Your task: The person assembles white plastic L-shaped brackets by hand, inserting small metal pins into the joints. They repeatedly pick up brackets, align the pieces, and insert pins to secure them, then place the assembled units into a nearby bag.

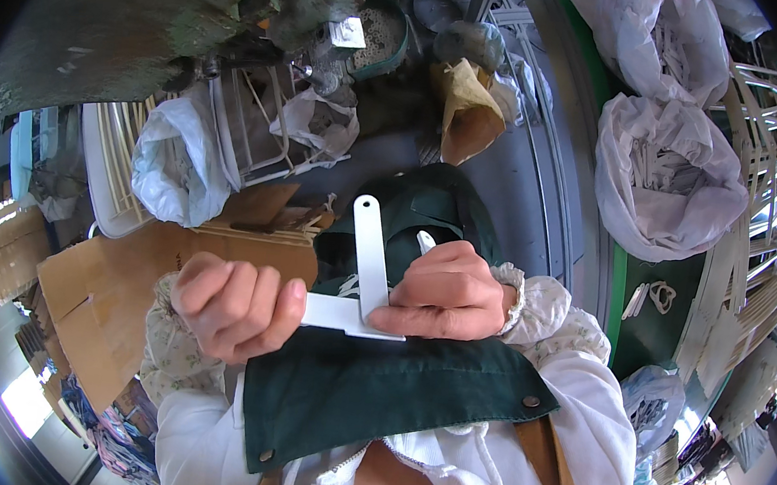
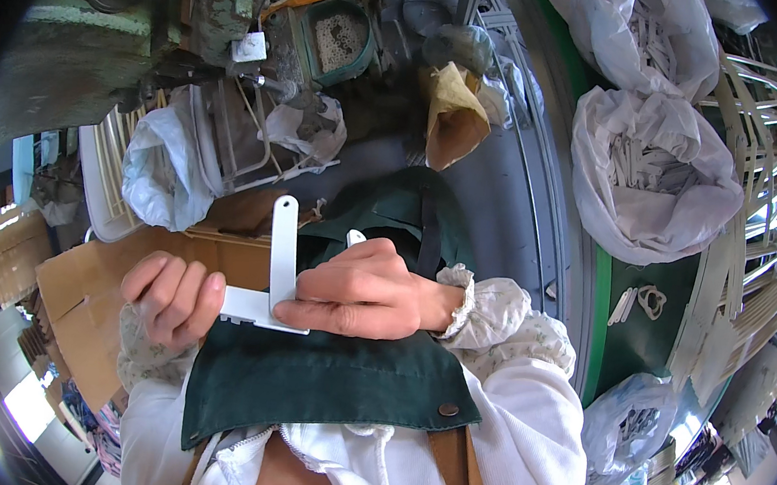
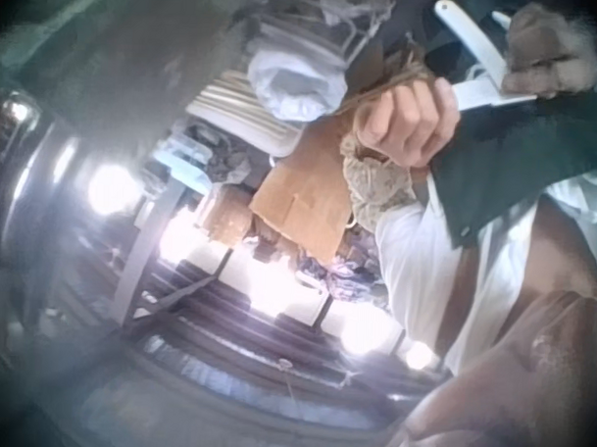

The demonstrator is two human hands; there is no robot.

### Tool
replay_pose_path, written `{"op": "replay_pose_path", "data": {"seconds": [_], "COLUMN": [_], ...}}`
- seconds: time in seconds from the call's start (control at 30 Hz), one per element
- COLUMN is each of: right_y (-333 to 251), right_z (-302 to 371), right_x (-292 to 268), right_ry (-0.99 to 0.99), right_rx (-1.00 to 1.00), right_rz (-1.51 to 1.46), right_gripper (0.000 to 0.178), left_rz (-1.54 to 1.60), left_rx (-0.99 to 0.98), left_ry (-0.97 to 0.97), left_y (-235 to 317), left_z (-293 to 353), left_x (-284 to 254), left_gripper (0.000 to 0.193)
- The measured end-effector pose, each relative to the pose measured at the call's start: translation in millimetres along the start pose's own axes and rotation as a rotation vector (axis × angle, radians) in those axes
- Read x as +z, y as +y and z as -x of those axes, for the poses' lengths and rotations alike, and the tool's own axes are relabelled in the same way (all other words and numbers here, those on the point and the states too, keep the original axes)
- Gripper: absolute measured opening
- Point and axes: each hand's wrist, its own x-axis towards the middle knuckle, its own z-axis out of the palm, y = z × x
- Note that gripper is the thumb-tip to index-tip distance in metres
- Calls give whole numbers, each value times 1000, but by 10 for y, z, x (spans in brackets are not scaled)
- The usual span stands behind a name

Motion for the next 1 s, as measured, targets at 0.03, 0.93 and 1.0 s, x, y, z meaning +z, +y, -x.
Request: {"op": "replay_pose_path", "data": {"seconds": [0.03, 0.93, 1.0], "right_y": [9, -115, -85], "right_z": [-21, -369, -308], "right_x": [4, 31, 66], "right_ry": [13, -112, -30], "right_rx": [19, 13, 28], "right_rz": [18, -23, -64], "right_gripper": [18, 22, 22], "left_rz": [88, -81, -210], "left_rx": [-99, -92, -24], "left_ry": [-92, 43, 99], "left_y": [7, 159, 138], "left_z": [-36, 31, 23], "left_x": [-30, -95, -84], "left_gripper": [15, 15, 13]}}
